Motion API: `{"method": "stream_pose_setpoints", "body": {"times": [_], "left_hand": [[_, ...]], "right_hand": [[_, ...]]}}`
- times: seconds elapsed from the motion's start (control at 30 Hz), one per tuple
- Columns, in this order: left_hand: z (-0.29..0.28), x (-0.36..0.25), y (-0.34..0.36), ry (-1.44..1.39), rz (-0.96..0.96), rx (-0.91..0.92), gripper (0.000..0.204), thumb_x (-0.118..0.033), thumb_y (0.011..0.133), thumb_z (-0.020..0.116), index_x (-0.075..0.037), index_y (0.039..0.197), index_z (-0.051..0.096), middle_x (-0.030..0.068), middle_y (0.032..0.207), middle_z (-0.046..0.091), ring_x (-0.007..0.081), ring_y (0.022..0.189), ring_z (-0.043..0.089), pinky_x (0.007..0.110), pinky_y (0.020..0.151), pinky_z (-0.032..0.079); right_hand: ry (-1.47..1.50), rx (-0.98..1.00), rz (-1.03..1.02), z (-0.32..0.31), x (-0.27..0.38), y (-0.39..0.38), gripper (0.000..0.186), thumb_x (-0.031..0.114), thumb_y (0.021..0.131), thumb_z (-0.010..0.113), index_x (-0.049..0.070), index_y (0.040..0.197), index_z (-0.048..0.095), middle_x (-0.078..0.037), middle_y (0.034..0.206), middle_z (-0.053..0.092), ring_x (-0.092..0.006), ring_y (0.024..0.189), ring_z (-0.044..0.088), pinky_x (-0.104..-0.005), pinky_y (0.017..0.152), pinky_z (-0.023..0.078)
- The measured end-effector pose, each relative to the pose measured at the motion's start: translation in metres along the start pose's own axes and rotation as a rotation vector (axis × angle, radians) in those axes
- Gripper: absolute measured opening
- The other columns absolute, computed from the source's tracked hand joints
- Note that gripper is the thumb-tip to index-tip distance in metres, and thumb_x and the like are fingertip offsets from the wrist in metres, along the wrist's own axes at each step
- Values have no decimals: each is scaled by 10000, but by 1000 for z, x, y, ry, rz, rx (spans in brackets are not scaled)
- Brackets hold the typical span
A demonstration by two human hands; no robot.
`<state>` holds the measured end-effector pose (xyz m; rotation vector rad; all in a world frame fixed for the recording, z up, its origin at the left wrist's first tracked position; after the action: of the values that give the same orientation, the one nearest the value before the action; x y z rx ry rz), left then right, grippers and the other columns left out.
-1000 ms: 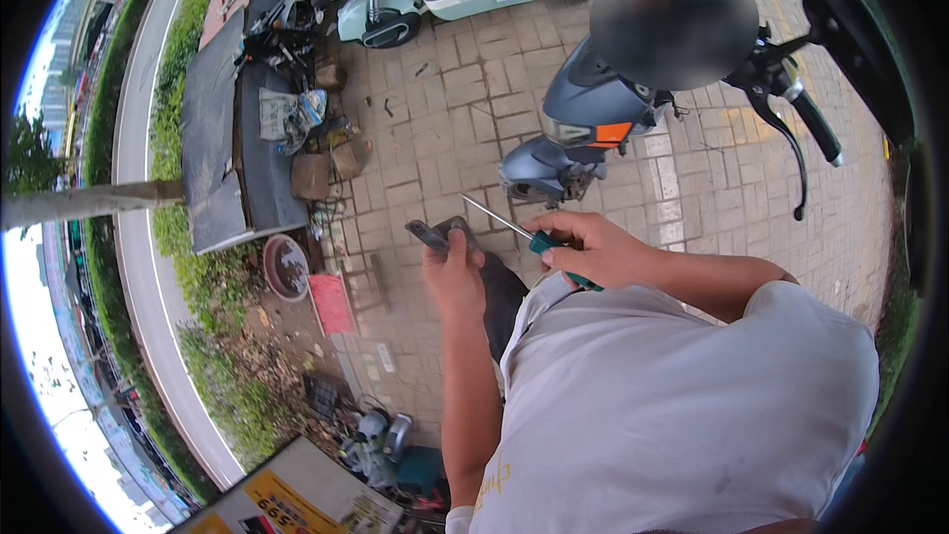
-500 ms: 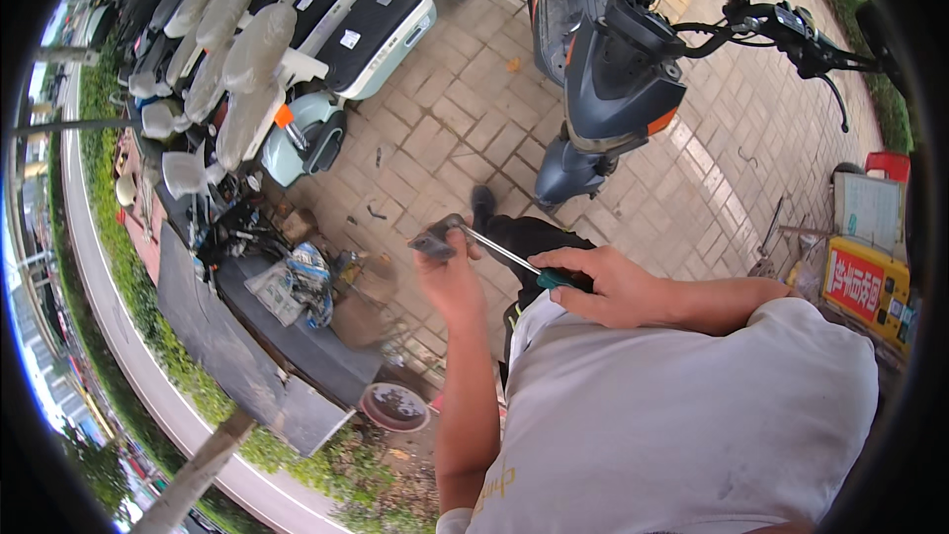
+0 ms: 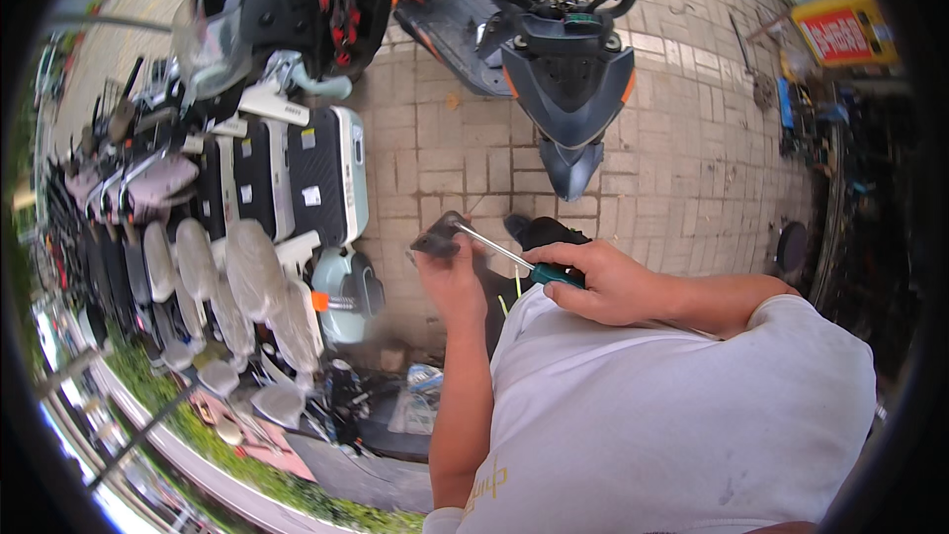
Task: The person uses a screwdriver to remove and reinstall screws on the front panel of an electric scooter. They repeatedly loosen and tighten screws near the handlebar and dashboard area, then reattach the front cover.
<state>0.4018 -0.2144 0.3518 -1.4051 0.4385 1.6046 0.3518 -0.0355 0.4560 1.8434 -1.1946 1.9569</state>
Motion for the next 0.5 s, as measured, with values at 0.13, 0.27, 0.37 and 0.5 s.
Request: {"method": "stream_pose_setpoints", "body": {"times": [0.13,0.27,0.37,0.5], "left_hand": [[3,-2,48,101,-78,269,382,-6,870,630,-26,1202,443,152,1111,617,167,952,603,282,837,490],[9,4,100,179,-121,487,346,22,864,623,-41,1171,477,113,1068,613,165,979,586,276,856,468],[26,21,142,310,-149,643,272,21,860,635,-38,1099,521,56,1001,598,116,904,568,239,779,454],[67,50,175,198,-288,875,243,25,864,629,-19,1077,523,47,973,608,89,850,568,220,718,455]], "right_hand": [[452,-126,313,8,3,16,399,119,887,521,-25,1258,495,-130,846,648,-195,618,613,-318,557,494],[1224,-215,395,25,13,36,387,131,937,474,-30,1287,435,-144,920,648,-158,606,616,-274,484,502],[1201,-498,342,45,11,57,369,122,947,458,-22,1285,428,-172,936,637,-165,603,606,-271,473,497],[1202,-778,245,51,-11,83,423,107,940,463,-10,1339,388,-166,935,622,-159,577,582,-269,458,477]]}}
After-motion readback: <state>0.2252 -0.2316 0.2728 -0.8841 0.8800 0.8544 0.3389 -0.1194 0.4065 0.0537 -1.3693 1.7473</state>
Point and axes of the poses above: each hand's wrist, its own y-axis towards the middle knuckle, its own z-axis out of the palm, x = y × z, the point moved 3 cm from there along y, towards the middle knuckle
